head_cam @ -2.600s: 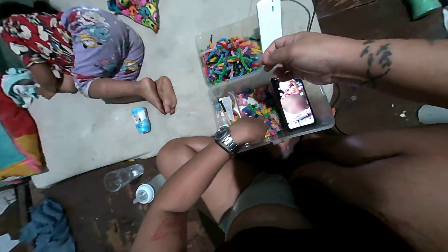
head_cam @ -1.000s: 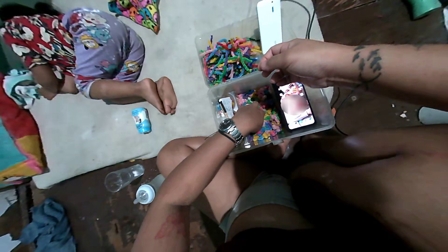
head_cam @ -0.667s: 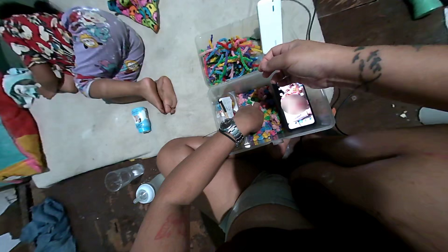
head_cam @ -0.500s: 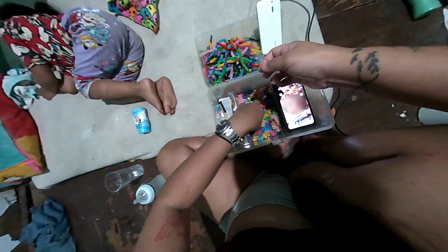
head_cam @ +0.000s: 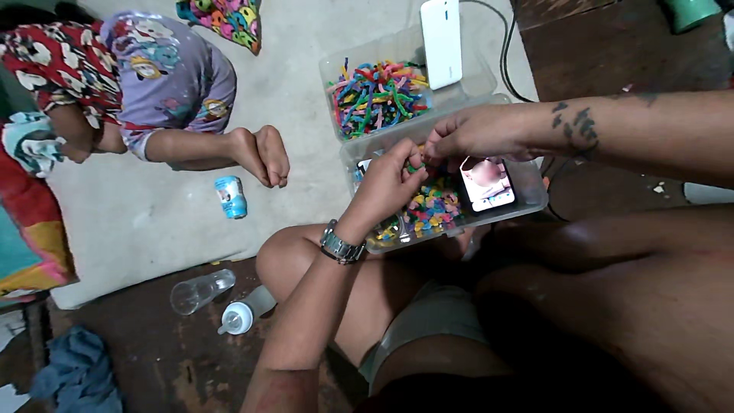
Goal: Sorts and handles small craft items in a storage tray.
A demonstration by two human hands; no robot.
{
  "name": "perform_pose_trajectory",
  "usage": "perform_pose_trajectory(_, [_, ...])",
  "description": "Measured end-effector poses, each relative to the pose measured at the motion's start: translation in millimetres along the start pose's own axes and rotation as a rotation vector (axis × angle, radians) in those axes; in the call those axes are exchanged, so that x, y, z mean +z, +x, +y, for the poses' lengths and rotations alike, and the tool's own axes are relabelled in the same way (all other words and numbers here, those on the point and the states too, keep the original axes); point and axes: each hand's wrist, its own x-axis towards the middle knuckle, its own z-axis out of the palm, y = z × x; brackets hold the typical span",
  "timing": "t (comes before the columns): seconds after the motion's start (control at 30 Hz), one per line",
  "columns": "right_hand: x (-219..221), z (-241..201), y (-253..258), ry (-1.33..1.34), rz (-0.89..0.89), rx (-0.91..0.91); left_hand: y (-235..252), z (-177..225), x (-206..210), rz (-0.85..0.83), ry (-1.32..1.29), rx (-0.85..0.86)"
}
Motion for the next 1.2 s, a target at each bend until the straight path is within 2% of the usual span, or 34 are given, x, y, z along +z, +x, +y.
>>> perform_pose_trajectory(0.1, [11, -23, -38, -0.015, 0.014, -0.013, -2, 1, -1, 0.044, -0.009, 0.027])
perform_pose_trajectory(0.27, [0, 5, 9, -0.007, -0.097, -0.044, -1, 7, 0, 0.086, 0.011, 0.065])
perform_pose_trajectory(0.37, [9, -25, -38, -0.048, -0.006, -0.031, -1, 7, 1, 0.082, -0.047, 0.085])
perform_pose_trajectory(0.47, [13, -38, -57, -0.093, 0.044, -0.045, -7, 4, 0, 0.087, -0.184, -0.005])
perform_pose_trajectory(0.53, [10, -34, -48, -0.076, 0.014, -0.059, -10, 1, -1, 0.118, -0.259, -0.048])
perform_pose_trajectory(0.67, [-3, 6, 12, -0.059, -0.075, -0.149, -10, -2, 3, 0.159, -0.358, -0.060])
perform_pose_trajectory(0.87, [-3, 0, 9, 0.017, -0.060, -0.126, -10, 1, 7, 0.188, -0.425, -0.094])
perform_pose_trajectory(0.97, [-3, 3, 12, 0.153, -0.080, -0.120, -7, 1, 9, 0.228, -0.360, -0.007])
perform_pose_trajectory(1.13, [-3, 1, 16, 0.407, -0.088, 0.020, 6, -6, 11, 0.342, -0.095, 0.387])
perform_pose_trajectory(1.2, [1, -5, 8, 0.425, -0.062, 0.022, 6, -5, 12, 0.407, -0.052, 0.398])
